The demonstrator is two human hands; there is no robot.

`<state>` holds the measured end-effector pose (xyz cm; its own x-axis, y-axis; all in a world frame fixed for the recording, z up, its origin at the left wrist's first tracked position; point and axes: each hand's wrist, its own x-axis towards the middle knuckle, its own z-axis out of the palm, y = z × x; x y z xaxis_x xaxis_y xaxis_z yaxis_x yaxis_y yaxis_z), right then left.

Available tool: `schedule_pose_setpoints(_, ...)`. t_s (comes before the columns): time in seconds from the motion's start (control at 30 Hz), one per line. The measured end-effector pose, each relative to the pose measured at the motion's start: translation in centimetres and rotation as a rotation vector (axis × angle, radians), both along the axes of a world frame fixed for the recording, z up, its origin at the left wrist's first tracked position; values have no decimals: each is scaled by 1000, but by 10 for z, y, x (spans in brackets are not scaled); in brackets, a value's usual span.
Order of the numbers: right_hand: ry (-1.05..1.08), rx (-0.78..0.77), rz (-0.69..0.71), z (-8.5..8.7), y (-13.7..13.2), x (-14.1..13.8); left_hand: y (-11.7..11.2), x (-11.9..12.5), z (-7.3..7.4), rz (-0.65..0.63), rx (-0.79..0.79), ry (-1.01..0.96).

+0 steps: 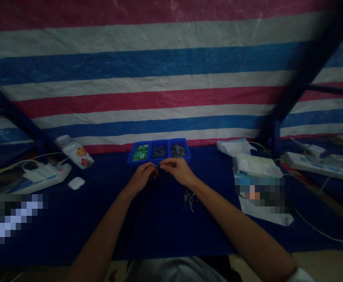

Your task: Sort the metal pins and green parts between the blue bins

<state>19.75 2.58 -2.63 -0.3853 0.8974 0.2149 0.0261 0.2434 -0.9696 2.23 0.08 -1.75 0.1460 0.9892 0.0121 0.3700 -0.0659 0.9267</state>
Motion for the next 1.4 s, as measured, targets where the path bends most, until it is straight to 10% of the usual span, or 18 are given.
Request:
schedule_pose_setpoints(0.5, -989, 420, -29, 4, -7, 31, 5, -8, -6, 210, 77, 201)
schedule_pose_setpoints(1.0, -1160, 572, 27, 14, -15, 37, 1, -4, -6, 162, 106, 221)
schedule_pose_setpoints(1.4, -1136, 557, 104, 12, -18, 39, -12, 9, -7, -217, 269, 580)
